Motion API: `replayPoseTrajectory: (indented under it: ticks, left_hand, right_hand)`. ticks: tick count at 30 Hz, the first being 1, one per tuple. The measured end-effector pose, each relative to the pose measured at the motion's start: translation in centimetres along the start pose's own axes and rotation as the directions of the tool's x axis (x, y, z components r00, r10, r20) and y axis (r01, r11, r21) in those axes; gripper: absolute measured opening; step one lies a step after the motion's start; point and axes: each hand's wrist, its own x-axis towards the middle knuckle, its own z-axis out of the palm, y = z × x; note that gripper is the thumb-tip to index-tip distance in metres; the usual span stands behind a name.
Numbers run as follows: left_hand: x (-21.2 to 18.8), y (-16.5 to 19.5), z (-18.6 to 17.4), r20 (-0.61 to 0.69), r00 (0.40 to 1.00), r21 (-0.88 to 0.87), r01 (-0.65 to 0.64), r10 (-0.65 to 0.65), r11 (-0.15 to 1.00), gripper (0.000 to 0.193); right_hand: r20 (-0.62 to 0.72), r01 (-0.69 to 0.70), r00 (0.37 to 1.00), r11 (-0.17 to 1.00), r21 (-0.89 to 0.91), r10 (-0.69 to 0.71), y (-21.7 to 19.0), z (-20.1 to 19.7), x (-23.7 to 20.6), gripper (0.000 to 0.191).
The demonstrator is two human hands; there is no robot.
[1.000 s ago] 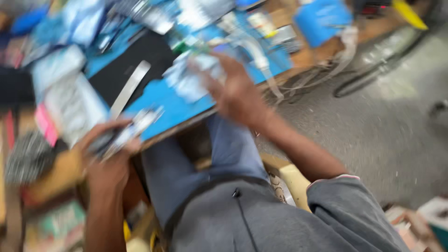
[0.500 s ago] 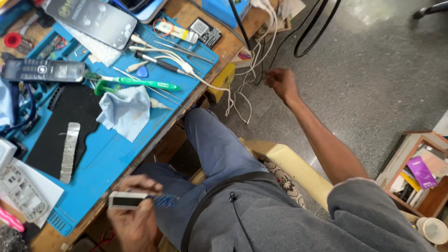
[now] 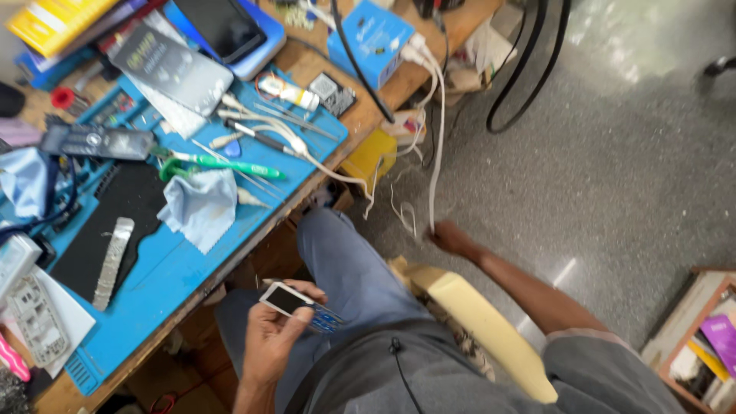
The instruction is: The person cleans a small electronic circuit board with a toothbrush and liquid, then uses a multimeter to test electrical continuity on the board. They also connect a USB cable to the board and reattach a small screen component.
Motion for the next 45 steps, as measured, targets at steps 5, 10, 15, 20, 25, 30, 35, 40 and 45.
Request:
replayPoseTrajectory:
  ticks: [5, 10, 15, 20, 25, 30, 35, 40, 45]
  left_hand:
    - [6.2, -0.9, 5.6, 0.345, 0.937, 0.235, -0.025, -0.059, 0.972, 0.060]
    - [10.2, -2.0, 14.4, 0.600, 0.796, 0.157, -0.024, -0.076, 0.987, 0.030]
    - [9.1, 1.9, 11.6, 0.348, 0.918, -0.144, -0.147, 0.189, 0.979, 0.019]
    - [8.8, 5.0, 8.2, -0.014, 0.932, -0.513, -0.317, 0.362, 0.798, 0.014]
    - [8.7, 5.3, 6.6, -0.249, 0.871, -0.528, -0.489, 0.424, 0.694, 0.012]
    - [6.8, 2.8, 6.8, -0.224, 0.893, -0.455, -0.449, 0.389, 0.769, 0.007]
    - [3.9, 2.0, 7.5, -0.166, 0.986, -0.122, -0.055, 0.035, 0.991, 0.019]
    - [2.5, 1.1, 9.4, -0.254, 0.961, -0.194, -0.163, 0.111, 0.967, 0.024]
    - [1.1, 1.1, 7.8, -0.358, 0.883, -0.005, -0.328, 0.304, 0.945, 0.021]
  right_hand:
    - [0.050, -0.362, 0.911, 0.736, 0.572, 0.410, -2.2, -6.9, -3.3, 0.017]
    - [-0.413, 0.306, 0.897, 0.449, 0.839, 0.160, -7.4, -13.4, -4.7, 0.023]
    - [0.198, -0.064, 0.937, 0.415, 0.908, -0.289, -9.0, -10.2, -10.2, 0.049]
    - [0.392, -0.363, 0.916, 0.579, 0.730, 0.081, 1.6, -11.5, -14.5, 0.034]
    - [0.221, -0.352, 0.932, 0.571, 0.742, 0.288, 9.2, -15.9, -17.6, 0.020]
    - [-0.521, 0.337, 0.704, 0.419, 0.843, 0.483, 5.6, -18.5, -17.2, 0.016]
    - [-0.801, 0.876, 0.318, 0.167, 0.453, 0.507, -0.4, -24.6, -14.5, 0.015]
    - [-0.741, 0.636, 0.641, 0.401, 0.659, 0.201, -8.1, -21.4, -10.5, 0.019]
    - [-0.539, 0.547, 0.837, 0.194, 0.815, -0.097, -14.3, -13.5, -4.7, 0.018]
